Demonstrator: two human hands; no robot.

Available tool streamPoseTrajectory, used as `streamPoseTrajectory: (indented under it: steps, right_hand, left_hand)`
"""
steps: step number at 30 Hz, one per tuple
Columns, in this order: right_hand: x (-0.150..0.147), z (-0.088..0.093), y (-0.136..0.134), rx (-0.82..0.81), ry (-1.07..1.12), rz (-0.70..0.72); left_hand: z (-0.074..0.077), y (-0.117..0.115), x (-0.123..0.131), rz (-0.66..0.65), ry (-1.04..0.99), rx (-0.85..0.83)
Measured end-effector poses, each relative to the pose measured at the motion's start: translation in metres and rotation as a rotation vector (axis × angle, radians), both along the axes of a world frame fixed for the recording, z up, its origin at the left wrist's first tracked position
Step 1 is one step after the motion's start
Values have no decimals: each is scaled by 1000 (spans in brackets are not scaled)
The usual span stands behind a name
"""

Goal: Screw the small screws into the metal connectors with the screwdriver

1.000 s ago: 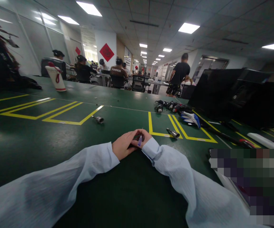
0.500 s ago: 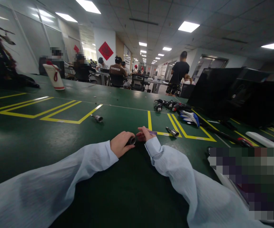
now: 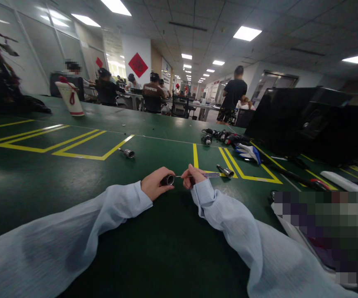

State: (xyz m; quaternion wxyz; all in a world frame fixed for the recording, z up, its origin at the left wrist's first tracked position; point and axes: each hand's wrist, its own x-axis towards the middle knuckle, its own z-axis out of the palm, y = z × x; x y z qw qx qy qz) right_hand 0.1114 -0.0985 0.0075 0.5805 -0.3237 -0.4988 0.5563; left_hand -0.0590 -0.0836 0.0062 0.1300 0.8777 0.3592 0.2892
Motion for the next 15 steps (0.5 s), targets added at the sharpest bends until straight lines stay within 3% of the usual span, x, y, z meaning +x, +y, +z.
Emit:
streamPoseTrajectory:
  steps: [6, 12, 15]
  right_hand:
    - [5, -13, 10, -77, -43, -201]
    - [-12, -29, 16, -139, 25, -146]
    - [-18, -32, 13, -116, 2, -114]
  left_hand:
    - [6, -11, 3, -11, 275, 68]
    - [13, -18, 10, -20, 542, 184]
    - [13, -18, 12, -46, 500, 165]
